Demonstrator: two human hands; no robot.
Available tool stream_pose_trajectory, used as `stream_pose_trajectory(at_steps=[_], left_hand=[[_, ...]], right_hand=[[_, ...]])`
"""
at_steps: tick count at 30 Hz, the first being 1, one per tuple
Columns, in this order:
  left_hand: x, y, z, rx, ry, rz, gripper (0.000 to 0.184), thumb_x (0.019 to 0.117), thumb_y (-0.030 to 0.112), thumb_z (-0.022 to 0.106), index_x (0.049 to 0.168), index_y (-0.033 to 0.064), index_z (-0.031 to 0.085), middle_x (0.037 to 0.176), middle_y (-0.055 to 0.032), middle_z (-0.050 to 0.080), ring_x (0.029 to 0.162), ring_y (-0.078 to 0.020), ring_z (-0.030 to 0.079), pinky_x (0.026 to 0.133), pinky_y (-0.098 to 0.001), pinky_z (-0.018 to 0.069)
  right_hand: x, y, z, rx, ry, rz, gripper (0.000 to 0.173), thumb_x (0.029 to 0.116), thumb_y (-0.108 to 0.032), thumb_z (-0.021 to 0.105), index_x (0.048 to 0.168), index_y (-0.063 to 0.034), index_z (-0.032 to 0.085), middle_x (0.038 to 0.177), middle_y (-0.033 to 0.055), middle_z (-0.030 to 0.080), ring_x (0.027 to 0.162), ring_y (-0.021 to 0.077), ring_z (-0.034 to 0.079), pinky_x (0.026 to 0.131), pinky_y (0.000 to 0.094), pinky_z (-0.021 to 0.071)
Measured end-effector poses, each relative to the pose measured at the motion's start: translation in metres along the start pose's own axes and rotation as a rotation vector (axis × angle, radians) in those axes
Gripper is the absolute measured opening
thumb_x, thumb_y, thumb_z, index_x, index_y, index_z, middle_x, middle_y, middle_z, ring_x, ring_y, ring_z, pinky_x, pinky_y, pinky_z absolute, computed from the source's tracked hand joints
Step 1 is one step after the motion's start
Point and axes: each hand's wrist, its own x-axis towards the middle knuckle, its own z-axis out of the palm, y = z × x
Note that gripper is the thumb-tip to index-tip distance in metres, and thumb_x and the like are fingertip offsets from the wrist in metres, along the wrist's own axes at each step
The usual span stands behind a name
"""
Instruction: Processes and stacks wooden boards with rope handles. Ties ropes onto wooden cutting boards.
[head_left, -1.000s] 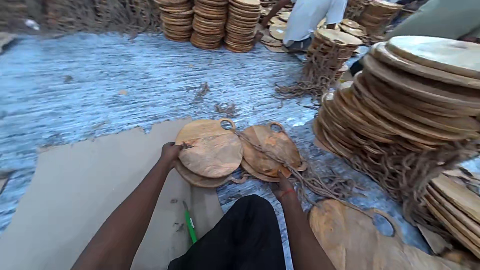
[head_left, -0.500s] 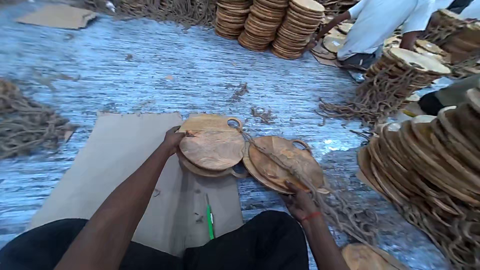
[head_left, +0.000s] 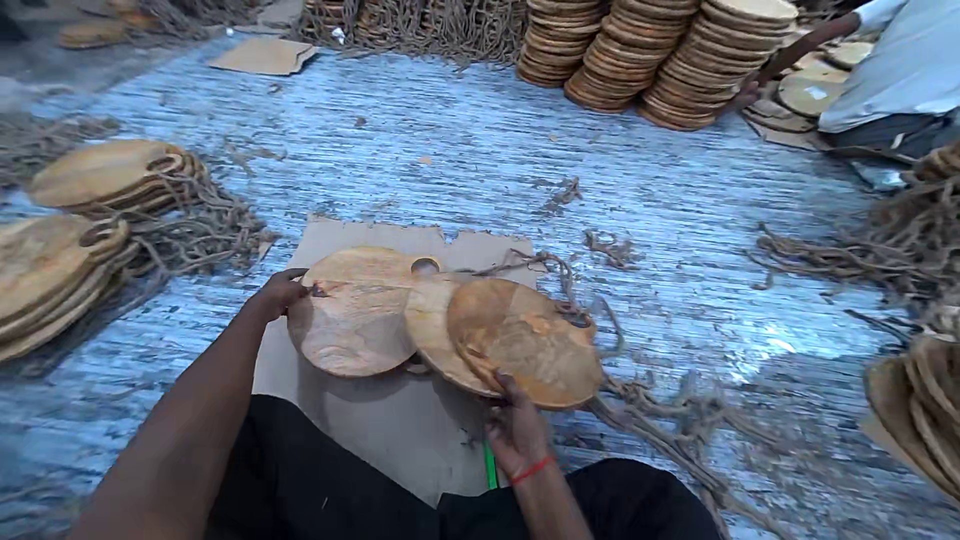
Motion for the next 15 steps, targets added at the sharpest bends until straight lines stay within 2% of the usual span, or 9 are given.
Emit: stream_pose_trajectory(at_steps=[3, 5, 7, 8, 9, 10, 12, 13, 15], left_hand=[[0.001, -0.006, -0.010, 0.159, 0.021, -0.033, 0.054, 0.1019, 0.003, 0.057, 0.153, 0.0082, 0.043, 0.139, -0.0310, 0.054, 0.122, -0.0461, 0.056, 0.097, -0.0640, 0.0465], [-0.007, 0.001, -0.007, 0.147, -0.025, -0.058, 0.051, 0.1093, 0.024, 0.051, 0.154, 0.0020, 0.040, 0.147, -0.0330, 0.048, 0.132, -0.0505, 0.049, 0.103, -0.0705, 0.0401], [-0.026, 0.013, 0.007, 0.019, -0.112, -0.134, 0.066, 0.1092, 0.058, 0.031, 0.148, 0.0064, 0.045, 0.134, -0.0273, 0.057, 0.113, -0.0411, 0.062, 0.090, -0.0607, 0.0510], [-0.038, 0.017, 0.013, -0.089, -0.137, -0.165, 0.076, 0.1048, 0.069, 0.026, 0.142, 0.0057, 0.049, 0.126, -0.0258, 0.061, 0.106, -0.0389, 0.064, 0.085, -0.0585, 0.0536], [-0.050, 0.021, 0.016, -0.163, -0.139, -0.166, 0.082, 0.1006, 0.075, 0.029, 0.138, 0.0058, 0.053, 0.122, -0.0239, 0.063, 0.103, -0.0369, 0.066, 0.084, -0.0570, 0.0547], [-0.056, 0.021, 0.016, -0.213, -0.102, -0.134, 0.079, 0.0999, 0.072, 0.038, 0.139, 0.0051, 0.053, 0.123, -0.0237, 0.064, 0.106, -0.0366, 0.065, 0.086, -0.0569, 0.0538], [-0.053, 0.007, 0.014, -0.203, -0.021, -0.010, 0.068, 0.1011, 0.048, 0.062, 0.150, 0.0046, 0.042, 0.132, -0.0278, 0.059, 0.114, -0.0414, 0.062, 0.093, -0.0613, 0.0520], [-0.050, -0.002, 0.017, -0.154, -0.001, 0.033, 0.076, 0.0962, 0.033, 0.074, 0.155, 0.0062, 0.032, 0.136, -0.0296, 0.056, 0.117, -0.0433, 0.061, 0.093, -0.0624, 0.0522], [-0.044, -0.017, 0.026, -0.067, -0.002, 0.037, 0.105, 0.0825, 0.020, 0.088, 0.159, 0.0082, 0.017, 0.143, -0.0311, 0.050, 0.121, -0.0447, 0.060, 0.094, -0.0628, 0.0531]], right_hand=[[-0.002, 0.038, 0.040, -0.001, -0.101, 0.099, 0.017, 0.1071, -0.016, 0.051, 0.107, -0.0023, 0.061, 0.078, 0.0075, 0.065, 0.055, 0.0081, 0.056, 0.048, 0.0198, 0.0464], [-0.002, 0.060, 0.073, 0.034, -0.146, 0.156, 0.016, 0.1070, -0.017, 0.053, 0.108, -0.0031, 0.061, 0.079, 0.0073, 0.065, 0.057, 0.0088, 0.058, 0.051, 0.0200, 0.0487], [0.000, 0.079, 0.103, 0.048, -0.180, 0.203, 0.019, 0.1069, -0.020, 0.054, 0.114, -0.0031, 0.060, 0.087, 0.0090, 0.066, 0.065, 0.0116, 0.061, 0.058, 0.0222, 0.0519], [0.002, 0.089, 0.114, 0.036, -0.194, 0.228, 0.022, 0.1071, -0.022, 0.054, 0.118, -0.0037, 0.059, 0.093, 0.0094, 0.066, 0.070, 0.0124, 0.061, 0.061, 0.0233, 0.0513], [0.006, 0.098, 0.122, 0.018, -0.210, 0.252, 0.027, 0.1074, -0.025, 0.053, 0.122, -0.0040, 0.059, 0.099, 0.0102, 0.067, 0.073, 0.0130, 0.061, 0.063, 0.0243, 0.0502], [0.010, 0.107, 0.127, -0.006, -0.216, 0.274, 0.030, 0.1076, -0.028, 0.053, 0.124, -0.0041, 0.058, 0.100, 0.0105, 0.067, 0.072, 0.0126, 0.060, 0.062, 0.0243, 0.0488], [0.021, 0.123, 0.131, -0.082, -0.211, 0.322, 0.034, 0.1076, -0.032, 0.053, 0.124, -0.0033, 0.059, 0.098, 0.0101, 0.067, 0.068, 0.0114, 0.060, 0.059, 0.0233, 0.0488], [0.025, 0.130, 0.131, -0.134, -0.204, 0.342, 0.036, 0.1077, -0.034, 0.053, 0.125, -0.0030, 0.058, 0.098, 0.0098, 0.068, 0.068, 0.0112, 0.061, 0.060, 0.0233, 0.0502], [0.029, 0.141, 0.131, -0.259, -0.186, 0.343, 0.040, 0.1096, -0.034, 0.050, 0.133, -0.0011, 0.053, 0.103, 0.0116, 0.068, 0.073, 0.0125, 0.062, 0.064, 0.0260, 0.0505]])
